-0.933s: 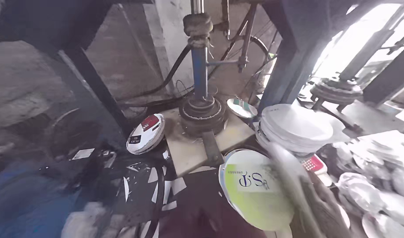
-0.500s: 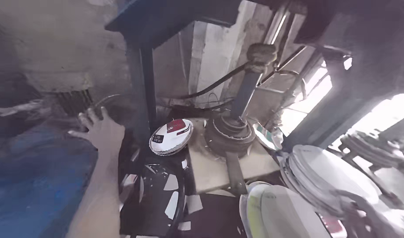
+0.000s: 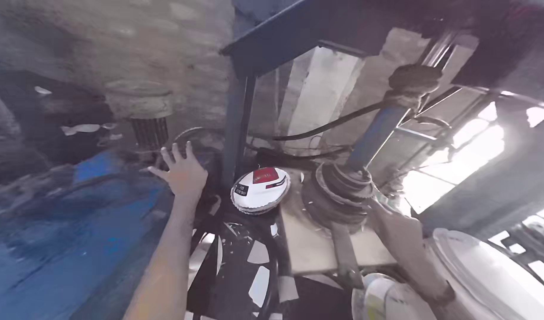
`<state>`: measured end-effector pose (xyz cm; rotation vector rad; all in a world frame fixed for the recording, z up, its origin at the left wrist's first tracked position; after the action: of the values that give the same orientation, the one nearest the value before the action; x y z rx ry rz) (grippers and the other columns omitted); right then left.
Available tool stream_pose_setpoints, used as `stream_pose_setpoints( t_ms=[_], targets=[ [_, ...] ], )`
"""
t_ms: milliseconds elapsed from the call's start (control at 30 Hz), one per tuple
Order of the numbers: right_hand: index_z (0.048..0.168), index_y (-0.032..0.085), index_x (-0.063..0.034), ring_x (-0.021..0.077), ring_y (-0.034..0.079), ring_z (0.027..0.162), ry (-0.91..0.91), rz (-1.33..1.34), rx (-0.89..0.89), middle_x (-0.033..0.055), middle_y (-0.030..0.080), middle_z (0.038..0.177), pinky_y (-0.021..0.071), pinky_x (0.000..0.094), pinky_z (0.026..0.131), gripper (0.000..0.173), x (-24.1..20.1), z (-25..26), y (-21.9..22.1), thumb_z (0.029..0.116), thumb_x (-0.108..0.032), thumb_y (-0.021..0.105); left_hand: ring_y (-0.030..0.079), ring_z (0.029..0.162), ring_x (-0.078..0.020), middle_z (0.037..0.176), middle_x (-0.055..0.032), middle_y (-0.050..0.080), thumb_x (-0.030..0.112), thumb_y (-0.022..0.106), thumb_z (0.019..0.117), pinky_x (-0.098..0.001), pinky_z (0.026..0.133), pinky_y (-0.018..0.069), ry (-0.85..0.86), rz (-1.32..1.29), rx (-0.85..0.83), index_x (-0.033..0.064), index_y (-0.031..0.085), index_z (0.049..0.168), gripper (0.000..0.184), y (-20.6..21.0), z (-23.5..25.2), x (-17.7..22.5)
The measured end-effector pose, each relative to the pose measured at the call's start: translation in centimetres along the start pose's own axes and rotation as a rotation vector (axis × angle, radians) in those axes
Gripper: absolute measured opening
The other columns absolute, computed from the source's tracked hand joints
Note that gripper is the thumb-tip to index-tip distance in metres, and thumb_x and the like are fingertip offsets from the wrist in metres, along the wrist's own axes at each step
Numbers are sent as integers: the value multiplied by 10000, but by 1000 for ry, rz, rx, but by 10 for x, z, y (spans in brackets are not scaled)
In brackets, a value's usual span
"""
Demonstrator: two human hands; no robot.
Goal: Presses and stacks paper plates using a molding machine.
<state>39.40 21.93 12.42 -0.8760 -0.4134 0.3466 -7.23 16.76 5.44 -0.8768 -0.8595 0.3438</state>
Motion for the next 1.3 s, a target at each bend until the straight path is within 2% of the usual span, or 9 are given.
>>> stream_pose_setpoints(
  t_ms=[367, 533, 633, 767, 867, 967, 1067, 1133, 1300],
  targets=[
    [1166, 738, -58, 472, 704, 664, -1, 9, 2, 231, 743, 890, 523, 636, 545, 236, 17, -18, -8, 1014, -170, 597, 246, 1489, -499, 1524, -239, 457, 203, 637, 968, -821, 1098, 75, -14, 46, -107, 101, 520, 1469, 524, 8, 6, -2],
    [1265, 697, -34, 495, 637, 1167, -52, 17, -204, 252, 676, 1263, 502, 671, 907, 288, 11, 3, 11, 1004, -97, 592, 453, 1331, -576, 1360, -345, 562, 252, 552, 969, -808, 1061, 204, 57, -44, 165, -27, 654, 1276, 427, 10, -1, -22],
    [1179, 682, 35, 537, 596, 1171, -137, 182, -40, 300, 645, 1239, 415, 734, 957, 370, 0, 7, 0, 944, -233, 582, 343, 1424, -549, 1524, -341, 393, 400, 433, 1022, -706, 1131, 250, 85, -290, 305, -45, 401, 1509, 661, -61, -72, -48],
    [1302, 630, 16, 437, 582, 1245, 8, 331, -514, 264, 621, 1297, 415, 593, 1079, 364, -26, -6, -15, 1045, -231, 555, 385, 1441, -417, 1507, -312, 438, 326, 478, 1067, -481, 1204, 288, 183, -506, 396, -100, 418, 1467, 588, -104, -203, -78],
    [1104, 713, 50, 431, 705, 1003, -189, 389, -72, 258, 708, 1071, 562, 570, 881, 203, -60, -15, -46, 961, -31, 596, 465, 1358, -389, 1412, -377, 475, 198, 473, 1042, -450, 1136, 375, 154, -585, 287, -211, 450, 1345, 510, -108, -262, -65],
    [1103, 741, 16, 362, 713, 1054, -394, 478, 236, 205, 735, 1112, 565, 492, 942, 219, -111, -2, -39, 956, -24, 585, 518, 1310, -374, 1341, -339, 559, 262, 463, 1043, -455, 1125, 390, 212, -602, 247, -173, 534, 1300, 510, -98, -280, -27],
    [1006, 713, 18, 365, 713, 935, -625, 370, 115, 192, 716, 971, 565, 490, 831, 153, -159, 34, 13, 945, 31, 574, 556, 1286, -384, 1277, -202, 666, 245, 449, 1016, -536, 1110, 384, 404, -579, 194, -39, 675, 1207, 410, -91, -281, 24],
    [1208, 673, 41, 410, 641, 1155, -560, 365, -223, 236, 679, 1186, 447, 572, 1024, 270, -168, 45, 24, 1001, 30, 500, 567, 1273, -414, 1261, -161, 689, 216, 474, 988, -604, 1066, 395, 497, -581, 146, 30, 730, 1156, 359, -88, -287, 45],
    [1370, 637, -54, 426, 590, 1279, -193, 495, -186, 199, 625, 1389, 433, 615, 1062, 357, -93, -26, -84, 1036, -115, 525, 621, 1207, -357, 1185, -111, 723, 101, 530, 949, -578, 1002, 456, 523, -690, -16, 67, 750, 1126, 284, -81, -301, 55]
  ],
)
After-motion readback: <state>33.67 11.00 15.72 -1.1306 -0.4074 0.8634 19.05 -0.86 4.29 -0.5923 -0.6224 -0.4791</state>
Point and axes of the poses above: each hand's wrist, its own z-axis towards the middle knuckle, its own y-axis out of the palm, x = y × z, the point moved 4 cm from there along z, towards the middle knuckle
